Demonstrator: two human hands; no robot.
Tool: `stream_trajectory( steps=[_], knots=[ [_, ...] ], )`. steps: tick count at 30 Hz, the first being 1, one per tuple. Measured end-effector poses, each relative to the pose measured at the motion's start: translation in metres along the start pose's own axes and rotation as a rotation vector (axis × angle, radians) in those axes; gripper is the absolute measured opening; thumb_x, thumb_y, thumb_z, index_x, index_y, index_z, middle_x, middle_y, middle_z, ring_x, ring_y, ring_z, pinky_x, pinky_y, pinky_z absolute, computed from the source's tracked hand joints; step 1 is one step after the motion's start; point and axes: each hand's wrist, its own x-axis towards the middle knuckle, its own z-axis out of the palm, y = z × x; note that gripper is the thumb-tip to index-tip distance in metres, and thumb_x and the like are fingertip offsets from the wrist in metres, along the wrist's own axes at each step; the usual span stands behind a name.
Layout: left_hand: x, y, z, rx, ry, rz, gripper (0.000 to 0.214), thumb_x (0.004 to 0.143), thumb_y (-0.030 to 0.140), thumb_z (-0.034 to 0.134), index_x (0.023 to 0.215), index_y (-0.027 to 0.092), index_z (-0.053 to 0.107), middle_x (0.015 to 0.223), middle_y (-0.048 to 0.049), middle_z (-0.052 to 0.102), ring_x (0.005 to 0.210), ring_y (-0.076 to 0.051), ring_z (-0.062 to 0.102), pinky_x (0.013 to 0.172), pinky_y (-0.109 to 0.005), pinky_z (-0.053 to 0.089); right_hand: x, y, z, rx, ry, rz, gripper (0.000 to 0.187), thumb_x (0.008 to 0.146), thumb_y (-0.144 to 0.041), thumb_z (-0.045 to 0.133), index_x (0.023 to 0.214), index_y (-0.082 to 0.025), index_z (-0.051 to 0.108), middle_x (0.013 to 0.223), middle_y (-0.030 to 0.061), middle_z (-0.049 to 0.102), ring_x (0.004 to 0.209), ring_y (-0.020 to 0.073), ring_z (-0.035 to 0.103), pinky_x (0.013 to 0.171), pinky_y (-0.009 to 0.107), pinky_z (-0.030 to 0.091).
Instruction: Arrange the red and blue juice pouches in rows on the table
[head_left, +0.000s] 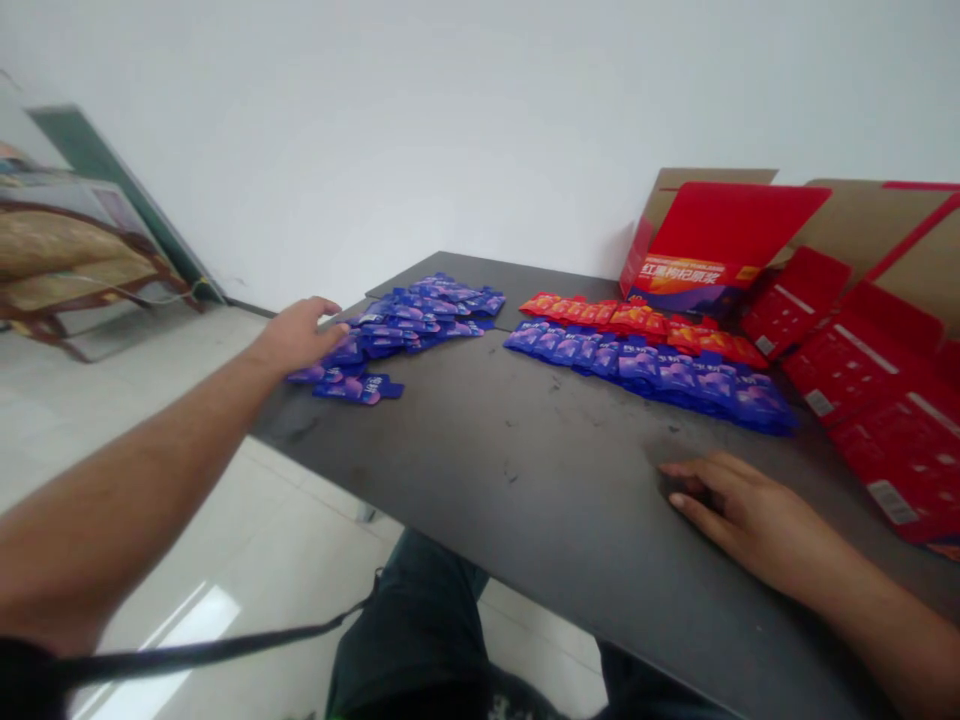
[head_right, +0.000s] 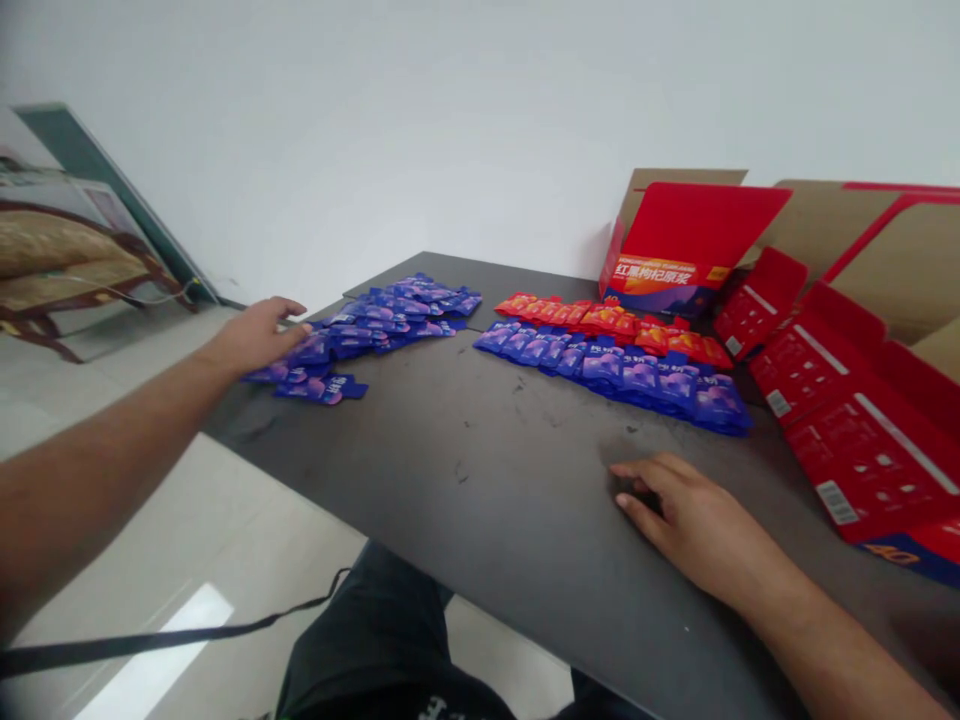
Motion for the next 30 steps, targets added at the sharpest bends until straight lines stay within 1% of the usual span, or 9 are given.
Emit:
stream_trajectory(
  steps=[3,6,9,12,15,18,20,23,30],
  knots=[
    [0.023,-0.038,0.013,-0.03,-0.107,-0.054,0.083,0.093,0.064,0.056,0.153,0.005,0.058,0.153,-0.0251,0.064,0.134,-0.04,0.066,0.119,-0.052,0.05,0.015,-0.03,0.006,-0.017,-0.034,-0.119,0.036,0.102,-0.043,0.061,0.128,-0.024,0.078,0.125,0.0143,0.077,0.112,0.031,0.078,0.103,0.052,0.064],
    [0.036,-0.058,0.031,-0.092,-0.191,0.03,0.092,0.088,0.073,0.056,0.158,0.012,0.056,0.16,-0.0202,0.061,0.146,-0.038,0.058,0.127,-0.048,0.042,0.046,-0.079,0.019,-0.004,-0.058,-0.242,0.038,0.099,-0.031,0.067,0.136,-0.023,0.075,0.136,0.0151,0.073,0.126,0.0316,0.072,0.113,0.054,0.059],
    [0.041,-0.065,0.041,-0.101,-0.237,0.141,0.096,0.088,0.075,0.052,0.163,0.016,0.054,0.162,-0.0148,0.061,0.148,-0.033,0.056,0.129,-0.042,0.038,0.094,-0.14,0.041,0.027,-0.096,-0.348,0.05,0.098,-0.025,0.072,0.147,-0.021,0.068,0.152,0.0171,0.065,0.142,0.0327,0.062,0.124,0.055,0.05],
    [0.04,-0.067,0.042,-0.04,-0.264,0.178,0.089,0.09,0.074,0.052,0.158,0.018,0.061,0.156,-0.014,0.065,0.145,-0.032,0.057,0.128,-0.041,0.038,0.152,-0.202,0.069,0.057,-0.114,-0.438,0.059,0.098,-0.029,0.077,0.154,-0.018,0.062,0.161,0.0205,0.057,0.151,0.0347,0.053,0.129,0.055,0.043],
    [0.034,-0.067,0.041,-0.002,-0.265,0.172,0.082,0.092,0.073,0.05,0.152,0.021,0.067,0.15,-0.0144,0.068,0.141,-0.031,0.059,0.124,-0.043,0.041,0.206,-0.258,0.1,0.059,-0.1,-0.434,0.061,0.101,-0.036,0.076,0.158,-0.02,0.059,0.166,0.0197,0.052,0.156,0.0351,0.047,0.128,0.056,0.041],
    [0.023,-0.063,0.04,0.018,-0.235,0.164,0.078,0.093,0.071,0.048,0.151,0.023,0.067,0.147,-0.0134,0.069,0.137,-0.031,0.06,0.122,-0.044,0.043,0.244,-0.296,0.129,0.069,-0.069,-0.405,0.067,0.101,-0.047,0.074,0.161,-0.021,0.055,0.169,0.0207,0.047,0.155,0.038,0.047,0.124,0.059,0.044],
    [0.014,-0.057,0.039,0.023,-0.215,0.166,0.073,0.094,0.068,0.049,0.149,0.023,0.069,0.145,-0.0127,0.07,0.135,-0.032,0.06,0.121,-0.044,0.044,0.258,-0.31,0.144,0.06,-0.086,-0.393,0.069,0.101,-0.052,0.073,0.159,-0.02,0.056,0.168,0.0215,0.049,0.151,0.0405,0.05,0.121,0.061,0.046],
    [-0.002,-0.042,0.037,0.042,-0.206,0.146,0.069,0.095,0.065,0.05,0.146,0.023,0.071,0.143,-0.0121,0.071,0.135,-0.033,0.06,0.12,-0.043,0.044,0.26,-0.314,0.155,0.042,-0.112,-0.425,0.064,0.102,-0.053,0.07,0.153,-0.015,0.061,0.156,0.0218,0.061,0.143,0.0407,0.057,0.12,0.06,0.046],
    [-0.051,0.004,0.036,0.066,-0.183,0.057,0.071,0.095,0.068,0.048,0.146,0.024,0.07,0.139,-0.0185,0.07,0.138,-0.042,0.059,0.119,-0.057,0.044,0.223,-0.288,0.138,0.034,-0.114,-0.49,0.057,0.101,-0.047,0.071,0.147,-0.013,0.065,0.143,0.0199,0.07,0.134,0.0378,0.064,0.116,0.054,0.05]
  ],
)
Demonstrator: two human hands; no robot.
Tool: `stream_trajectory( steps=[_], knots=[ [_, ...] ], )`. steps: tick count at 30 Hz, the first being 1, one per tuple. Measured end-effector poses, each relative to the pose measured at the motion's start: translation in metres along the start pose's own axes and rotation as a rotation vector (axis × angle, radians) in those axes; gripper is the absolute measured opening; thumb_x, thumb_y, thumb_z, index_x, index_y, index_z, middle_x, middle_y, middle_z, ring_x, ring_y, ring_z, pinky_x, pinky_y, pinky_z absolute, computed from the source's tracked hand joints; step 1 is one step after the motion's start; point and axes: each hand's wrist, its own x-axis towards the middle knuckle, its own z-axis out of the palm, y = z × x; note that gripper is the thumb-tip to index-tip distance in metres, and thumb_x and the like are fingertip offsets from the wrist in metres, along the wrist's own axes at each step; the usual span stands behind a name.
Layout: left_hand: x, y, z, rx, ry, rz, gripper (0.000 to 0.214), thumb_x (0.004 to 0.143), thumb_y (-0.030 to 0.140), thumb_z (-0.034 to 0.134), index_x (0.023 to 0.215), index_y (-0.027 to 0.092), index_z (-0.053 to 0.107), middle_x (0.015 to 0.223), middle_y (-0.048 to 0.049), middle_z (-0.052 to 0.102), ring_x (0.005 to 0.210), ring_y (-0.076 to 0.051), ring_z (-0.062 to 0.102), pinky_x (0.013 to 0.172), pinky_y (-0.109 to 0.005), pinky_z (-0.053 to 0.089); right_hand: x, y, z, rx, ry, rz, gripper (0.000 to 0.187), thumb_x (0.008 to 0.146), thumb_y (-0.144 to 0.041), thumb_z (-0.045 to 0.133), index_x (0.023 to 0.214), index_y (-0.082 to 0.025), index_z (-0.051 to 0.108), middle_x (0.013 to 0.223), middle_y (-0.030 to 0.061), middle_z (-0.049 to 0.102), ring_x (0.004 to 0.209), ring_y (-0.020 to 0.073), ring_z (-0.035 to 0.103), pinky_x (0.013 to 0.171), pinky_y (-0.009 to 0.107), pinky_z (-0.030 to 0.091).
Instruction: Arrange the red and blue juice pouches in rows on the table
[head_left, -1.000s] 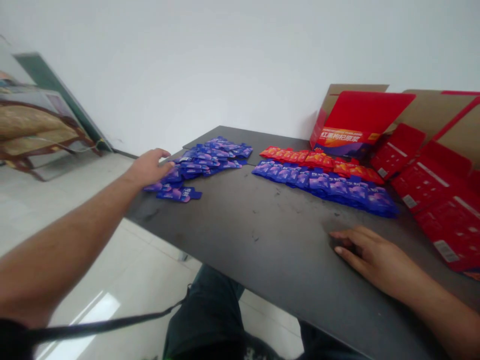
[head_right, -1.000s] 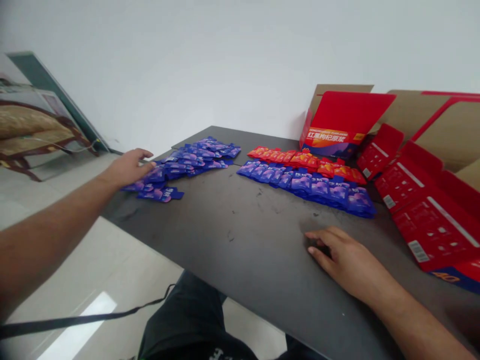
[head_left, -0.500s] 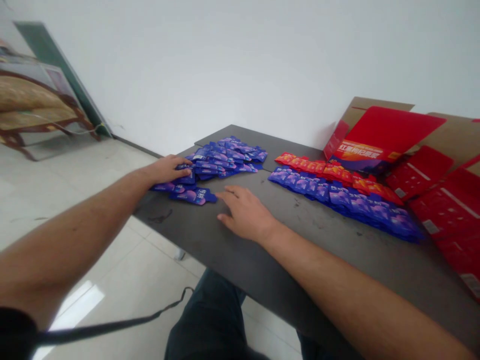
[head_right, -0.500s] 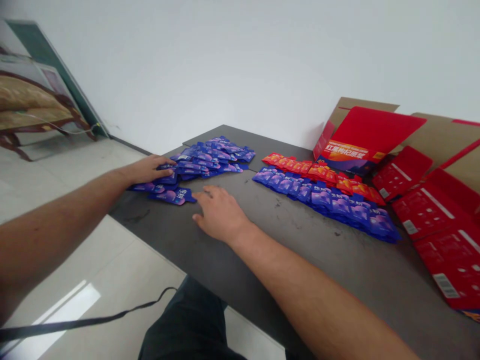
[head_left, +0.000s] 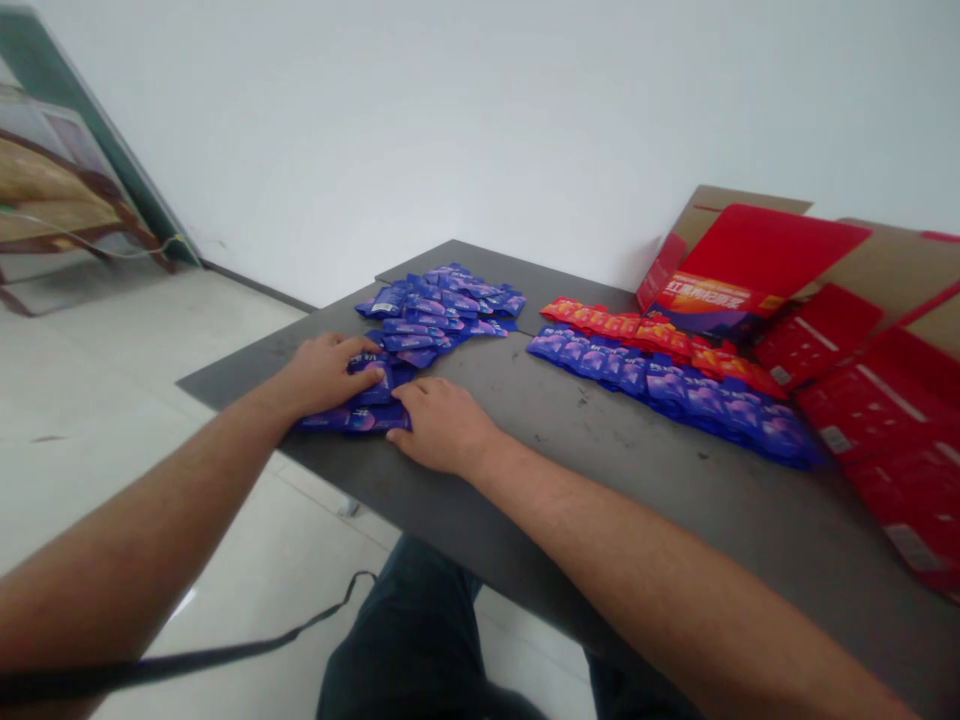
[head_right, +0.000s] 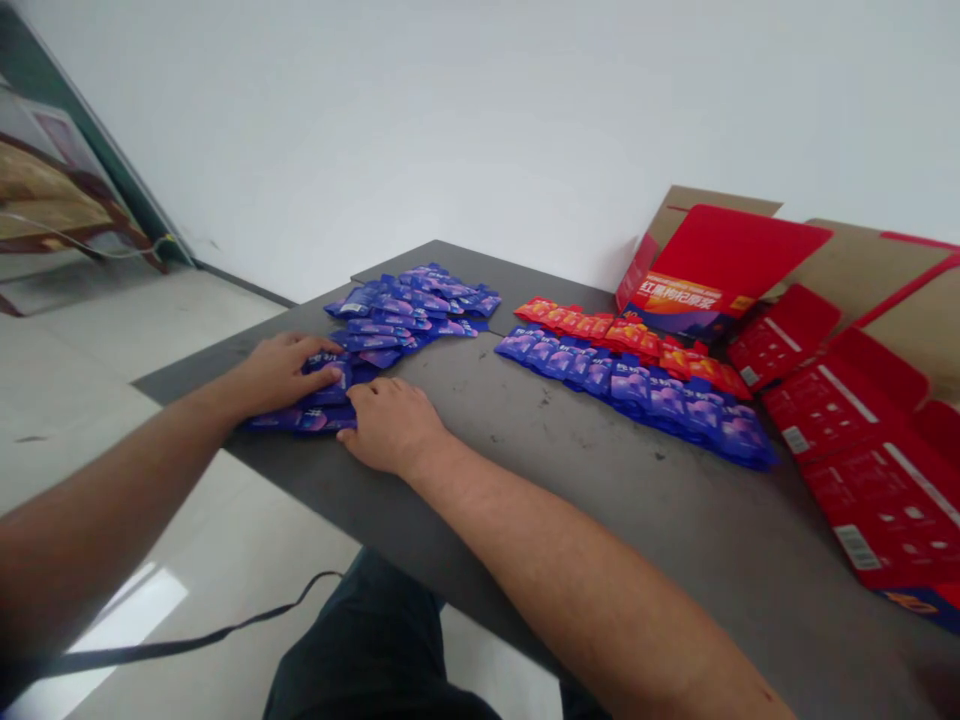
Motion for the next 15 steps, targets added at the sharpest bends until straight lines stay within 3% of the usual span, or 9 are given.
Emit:
stream_trajectory(
  steps=[7,15],
  knots=[
    [-0.052,0.066,0.006,-0.01,0.048,0.012,0.068,0.099,0.066,0.046,0.146,0.023,0.071,0.133,-0.0236,0.07,0.132,-0.048,0.062,0.113,-0.064,0.046,-0.061,0.008,-0.019,0.031,-0.012,-0.024,0.054,0.1,-0.046,0.074,0.142,-0.015,0.067,0.141,0.0176,0.072,0.133,0.0345,0.065,0.117,0.049,0.052],
    [-0.092,0.164,0.016,-0.016,0.122,-0.035,0.063,0.103,0.058,0.045,0.147,0.02,0.069,0.135,-0.0241,0.067,0.136,-0.046,0.059,0.116,-0.063,0.047,-0.141,0.03,-0.048,0.067,-0.022,0.01,0.059,0.096,-0.042,0.079,0.146,-0.015,0.064,0.145,0.0185,0.069,0.138,0.034,0.063,0.123,0.049,0.047]
  ],
)
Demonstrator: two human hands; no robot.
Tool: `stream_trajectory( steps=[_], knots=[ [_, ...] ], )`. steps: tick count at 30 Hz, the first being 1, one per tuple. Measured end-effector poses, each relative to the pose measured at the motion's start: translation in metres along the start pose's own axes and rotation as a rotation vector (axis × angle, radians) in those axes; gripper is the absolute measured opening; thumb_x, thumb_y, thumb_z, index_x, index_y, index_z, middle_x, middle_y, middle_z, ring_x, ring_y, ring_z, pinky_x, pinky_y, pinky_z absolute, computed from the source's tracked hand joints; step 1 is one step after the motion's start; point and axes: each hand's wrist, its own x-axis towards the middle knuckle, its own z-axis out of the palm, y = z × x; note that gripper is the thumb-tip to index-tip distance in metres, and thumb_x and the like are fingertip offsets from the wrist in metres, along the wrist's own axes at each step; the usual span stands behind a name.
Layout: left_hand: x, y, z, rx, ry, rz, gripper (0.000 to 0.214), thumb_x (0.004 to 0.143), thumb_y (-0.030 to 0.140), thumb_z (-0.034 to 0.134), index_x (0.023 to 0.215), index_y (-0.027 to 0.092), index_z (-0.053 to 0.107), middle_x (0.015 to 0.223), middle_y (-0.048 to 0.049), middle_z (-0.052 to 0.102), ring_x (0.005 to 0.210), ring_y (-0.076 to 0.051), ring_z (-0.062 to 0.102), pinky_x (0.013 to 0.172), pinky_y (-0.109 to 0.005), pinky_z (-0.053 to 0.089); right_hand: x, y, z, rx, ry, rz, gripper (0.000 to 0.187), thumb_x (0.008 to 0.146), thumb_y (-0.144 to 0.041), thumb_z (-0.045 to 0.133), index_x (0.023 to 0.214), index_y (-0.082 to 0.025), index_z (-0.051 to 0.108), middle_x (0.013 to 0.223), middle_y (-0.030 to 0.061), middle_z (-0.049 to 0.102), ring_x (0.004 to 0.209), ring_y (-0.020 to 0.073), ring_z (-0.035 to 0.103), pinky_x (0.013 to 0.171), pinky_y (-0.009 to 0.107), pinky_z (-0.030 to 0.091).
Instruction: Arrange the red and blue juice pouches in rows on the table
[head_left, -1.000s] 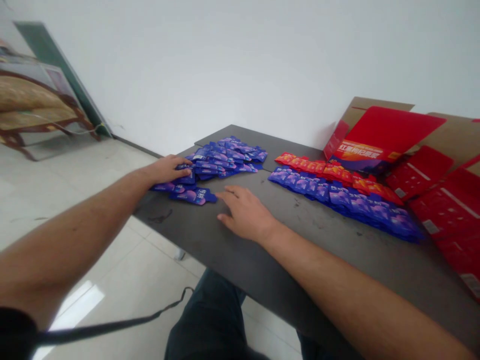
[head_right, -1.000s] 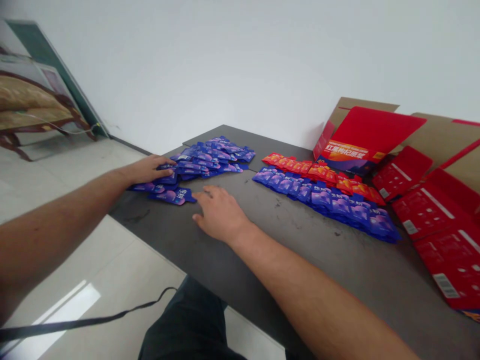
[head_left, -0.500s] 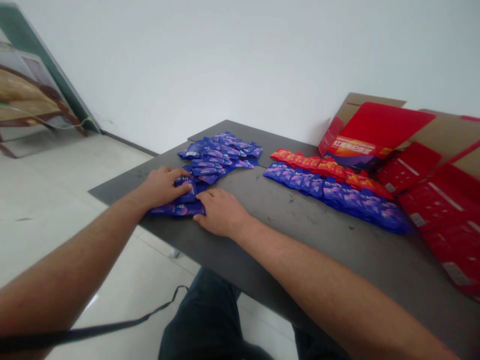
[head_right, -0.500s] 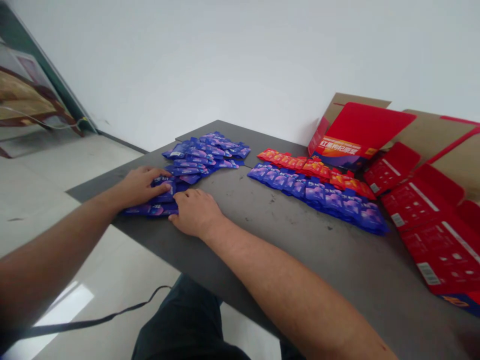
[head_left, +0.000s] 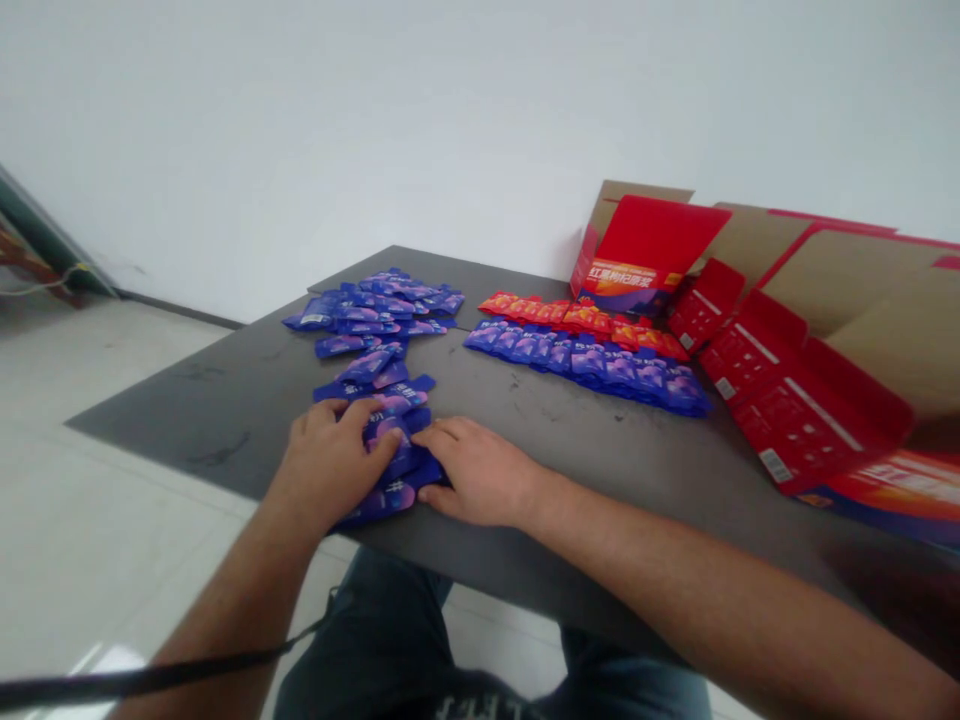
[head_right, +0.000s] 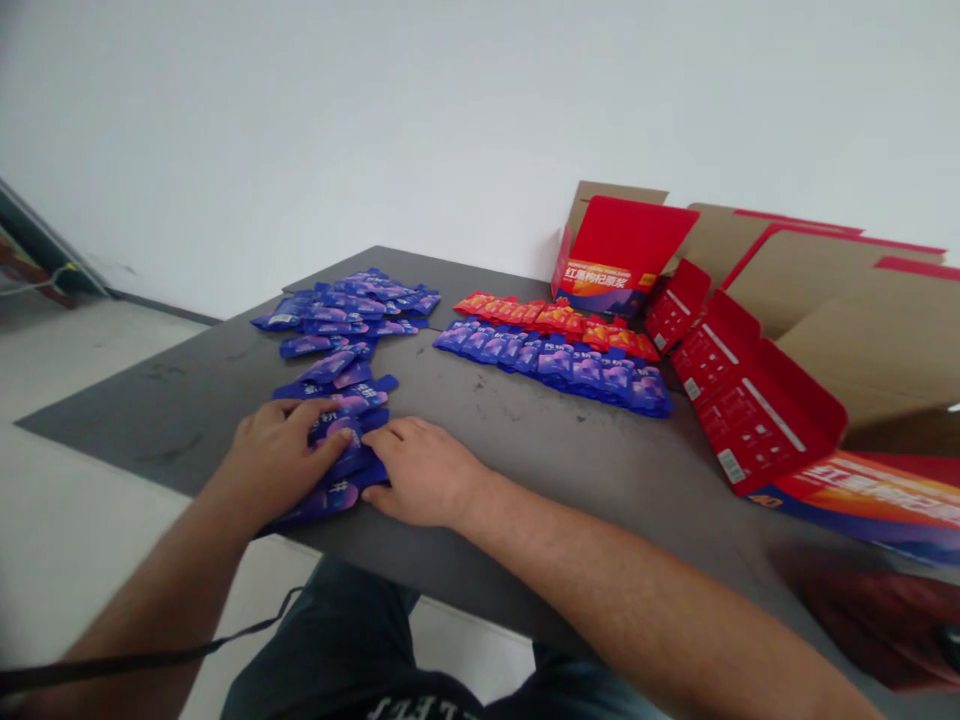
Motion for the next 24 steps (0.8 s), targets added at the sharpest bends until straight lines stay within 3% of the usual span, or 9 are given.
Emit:
stream_trajectory(
  steps=[7,12,15,19,22,24],
  knots=[
    [-0.01,0.095,0.011,-0.089,0.027,0.003,0.059,0.102,0.057,0.054,0.145,0.022,0.071,0.14,-0.0287,0.063,0.13,-0.049,0.061,0.104,-0.063,0.053,-0.071,0.044,-0.037,0.046,-0.019,0.015,0.066,0.092,-0.034,0.081,0.151,-0.012,0.061,0.147,0.0221,0.067,0.141,0.0352,0.062,0.123,0.053,0.047],
    [-0.009,0.157,0.019,-0.127,0.025,0.12,0.059,0.098,0.063,0.06,0.14,0.022,0.07,0.133,-0.0299,0.067,0.122,-0.05,0.065,0.097,-0.065,0.053,-0.116,0.093,-0.069,0.023,-0.055,0.029,0.076,0.09,-0.035,0.084,0.157,-0.011,0.057,0.153,0.0269,0.064,0.146,0.0382,0.059,0.123,0.061,0.045],
    [-0.015,0.183,0.016,-0.161,-0.055,0.222,0.072,0.095,0.069,0.062,0.148,0.021,0.065,0.138,-0.0323,0.065,0.125,-0.051,0.064,0.1,-0.067,0.052,-0.138,0.116,-0.086,-0.018,-0.091,0.065,0.074,0.087,-0.028,0.083,0.156,-0.015,0.06,0.156,0.0232,0.064,0.152,0.0376,0.055,0.127,0.063,0.04],
    [-0.015,0.191,0.002,-0.187,-0.234,0.387,0.08,0.094,0.071,0.063,0.158,0.023,0.058,0.146,-0.0303,0.062,0.128,-0.051,0.065,0.103,-0.063,0.054,-0.163,0.126,-0.101,-0.121,-0.115,0.135,0.071,0.082,-0.013,0.076,0.152,-0.017,0.066,0.164,0.0196,0.058,0.158,0.0361,0.049,0.132,0.062,0.034],
    [0.003,0.177,-0.007,-0.19,-0.282,0.528,0.076,0.094,0.07,0.064,0.158,0.031,0.058,0.14,-0.0233,0.068,0.121,-0.046,0.071,0.099,-0.058,0.057,-0.179,0.12,-0.104,-0.208,-0.012,0.29,0.065,0.085,-0.008,0.067,0.151,-0.014,0.068,0.167,0.0225,0.054,0.158,0.0367,0.048,0.13,0.059,0.04],
    [0.023,0.167,-0.008,-0.188,-0.294,0.58,0.076,0.095,0.067,0.064,0.161,0.031,0.056,0.134,-0.0202,0.071,0.119,-0.043,0.072,0.101,-0.055,0.057,-0.189,0.111,-0.105,-0.221,0.093,0.397,0.062,0.089,-0.009,0.063,0.15,-0.015,0.068,0.161,0.0206,0.06,0.153,0.0344,0.055,0.127,0.055,0.044]
  ],
)
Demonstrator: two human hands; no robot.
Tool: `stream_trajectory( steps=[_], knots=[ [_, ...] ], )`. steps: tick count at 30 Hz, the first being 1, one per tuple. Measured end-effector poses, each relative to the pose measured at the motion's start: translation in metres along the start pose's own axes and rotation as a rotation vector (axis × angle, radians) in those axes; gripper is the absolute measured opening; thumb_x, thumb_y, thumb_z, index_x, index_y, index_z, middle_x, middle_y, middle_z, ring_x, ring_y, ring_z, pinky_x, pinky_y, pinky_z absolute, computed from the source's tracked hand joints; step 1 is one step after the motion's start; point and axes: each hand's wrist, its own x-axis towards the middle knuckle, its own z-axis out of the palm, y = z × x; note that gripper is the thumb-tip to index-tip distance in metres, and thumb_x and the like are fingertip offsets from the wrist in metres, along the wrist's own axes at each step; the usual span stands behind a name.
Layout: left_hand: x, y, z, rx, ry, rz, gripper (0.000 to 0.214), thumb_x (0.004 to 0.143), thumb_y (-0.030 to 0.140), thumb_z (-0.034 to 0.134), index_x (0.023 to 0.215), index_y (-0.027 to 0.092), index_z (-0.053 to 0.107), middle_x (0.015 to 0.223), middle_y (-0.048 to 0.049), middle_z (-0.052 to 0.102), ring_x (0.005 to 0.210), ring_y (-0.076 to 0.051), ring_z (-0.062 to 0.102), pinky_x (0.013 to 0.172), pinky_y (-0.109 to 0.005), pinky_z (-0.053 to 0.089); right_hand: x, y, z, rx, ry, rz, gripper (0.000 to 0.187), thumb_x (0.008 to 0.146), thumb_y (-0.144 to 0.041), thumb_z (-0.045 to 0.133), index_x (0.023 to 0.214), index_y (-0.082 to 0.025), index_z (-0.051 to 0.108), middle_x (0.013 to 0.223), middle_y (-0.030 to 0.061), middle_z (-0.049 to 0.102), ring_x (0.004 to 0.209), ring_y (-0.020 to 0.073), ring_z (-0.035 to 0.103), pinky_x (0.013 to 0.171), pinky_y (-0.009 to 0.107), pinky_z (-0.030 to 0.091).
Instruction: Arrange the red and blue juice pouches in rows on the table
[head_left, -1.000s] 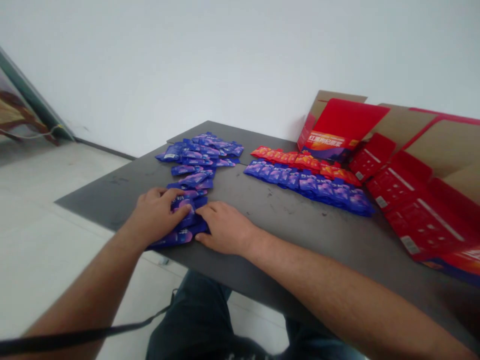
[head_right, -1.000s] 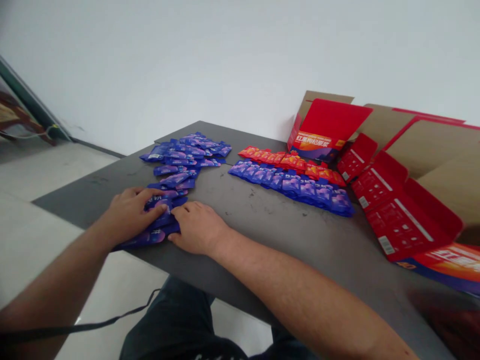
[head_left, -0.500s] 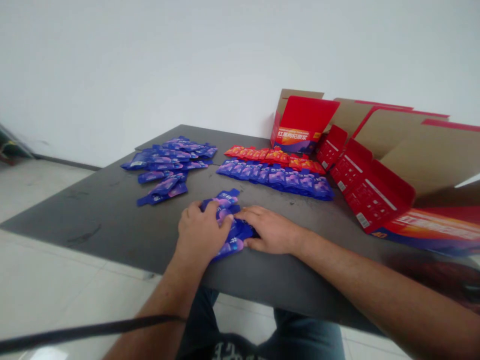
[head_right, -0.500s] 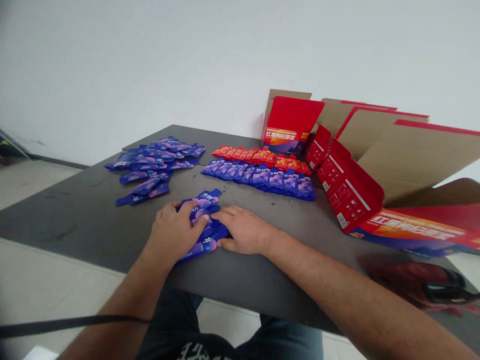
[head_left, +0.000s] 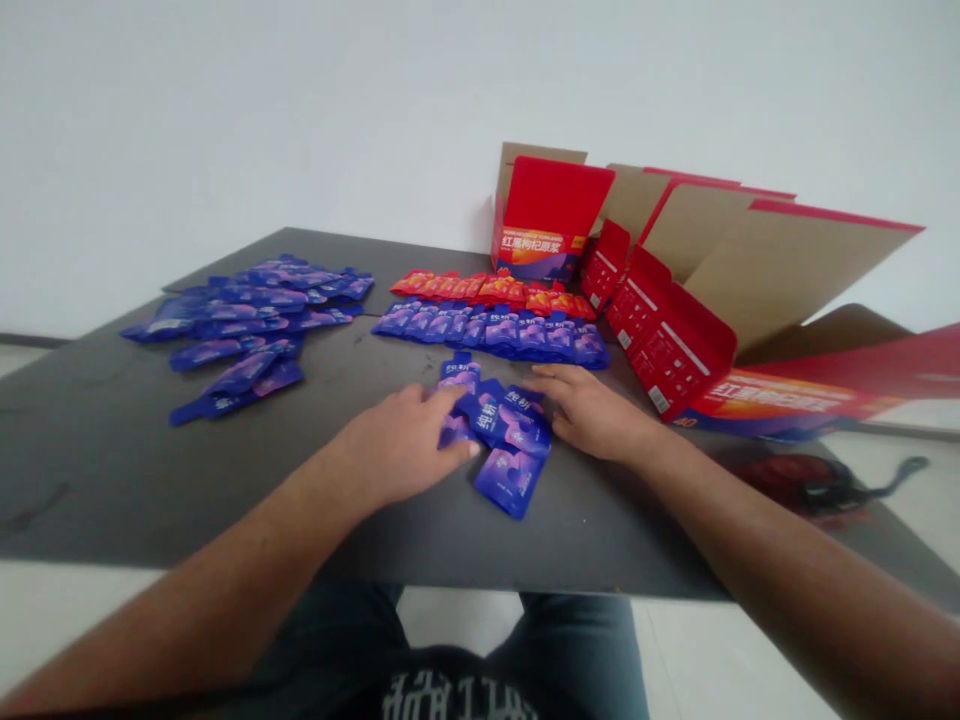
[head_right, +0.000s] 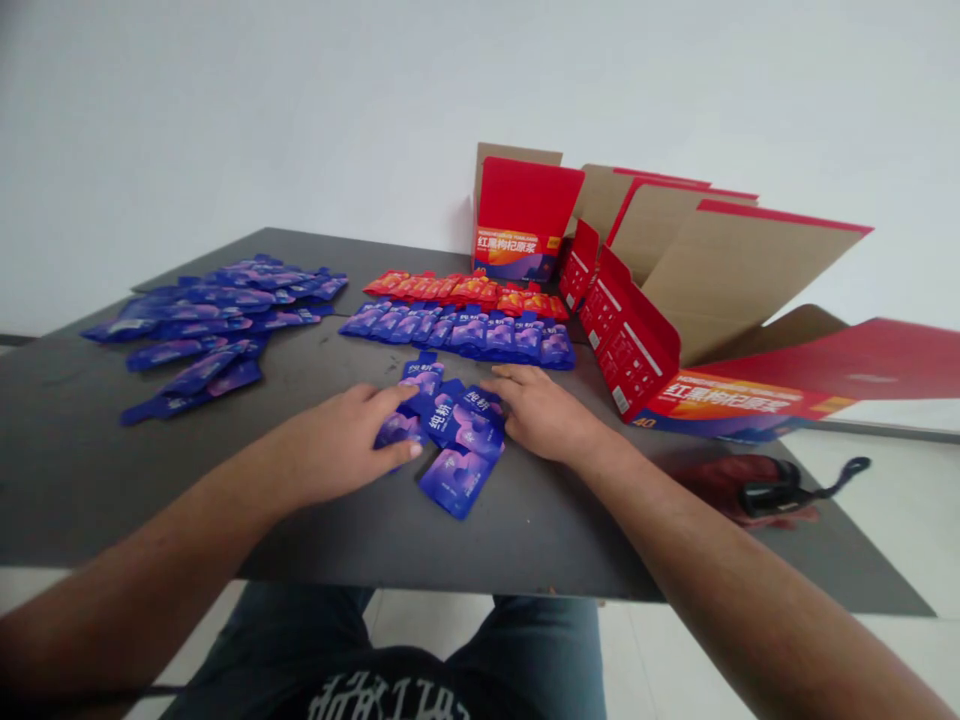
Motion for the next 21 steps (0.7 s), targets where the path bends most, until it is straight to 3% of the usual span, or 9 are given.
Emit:
stream_trajectory(
  steps=[4,6,9,13,18,21],
  knots=[
    [0.029,-0.03,-0.004,0.05,-0.01,0.081,0.074,0.095,0.063,0.065,0.158,0.026,0.057,0.136,-0.0185,0.07,0.126,-0.04,0.069,0.11,-0.052,0.053,-0.015,-0.021,-0.004,0.051,0.056,0.165,0.049,0.101,-0.03,0.064,0.147,-0.016,0.068,0.142,0.0172,0.073,0.135,0.0325,0.067,0.121,0.05,0.05],
    [0.042,-0.039,0.001,0.06,-0.019,0.1,0.075,0.094,0.065,0.065,0.155,0.022,0.06,0.135,-0.02,0.07,0.126,-0.041,0.068,0.111,-0.052,0.053,-0.016,-0.035,-0.004,0.034,-0.014,0.215,0.056,0.101,-0.04,0.069,0.15,-0.014,0.066,0.143,0.0201,0.072,0.135,0.0358,0.067,0.12,0.051,0.05],
    [0.053,-0.045,0.014,0.046,0.002,0.107,0.075,0.094,0.065,0.065,0.152,0.018,0.063,0.136,-0.0217,0.07,0.128,-0.043,0.066,0.112,-0.055,0.051,-0.012,-0.049,-0.001,0.006,-0.131,0.301,0.075,0.094,-0.041,0.079,0.16,-0.012,0.057,0.147,0.0232,0.068,0.136,0.0384,0.066,0.12,0.051,0.049],
    [0.055,-0.049,0.026,-0.024,0.075,0.08,0.067,0.094,0.062,0.066,0.15,0.025,0.066,0.139,-0.016,0.072,0.132,-0.04,0.064,0.116,-0.054,0.049,-0.007,-0.05,-0.002,0.036,-0.159,0.438,0.09,0.09,-0.039,0.084,0.168,-0.012,0.047,0.146,0.0226,0.067,0.13,0.0338,0.069,0.114,0.044,0.053],
    [0.06,-0.047,0.022,-0.118,0.086,-0.026,0.07,0.098,0.07,0.058,0.149,0.023,0.065,0.137,-0.0158,0.075,0.127,-0.038,0.069,0.11,-0.051,0.053,-0.008,-0.043,-0.013,-0.027,-0.169,0.435,0.046,0.1,-0.03,0.067,0.143,-0.015,0.072,0.133,0.0161,0.076,0.116,0.0296,0.074,0.107,0.038,0.053],
    [0.073,-0.038,0.018,-0.099,0.077,-0.12,0.077,0.096,0.076,0.056,0.148,0.019,0.064,0.134,-0.0209,0.076,0.125,-0.042,0.071,0.104,-0.052,0.055,-0.008,-0.042,-0.017,-0.052,-0.189,0.403,0.043,0.101,-0.032,0.066,0.14,-0.015,0.072,0.131,0.0156,0.076,0.116,0.0301,0.073,0.106,0.038,0.052]
  ],
)
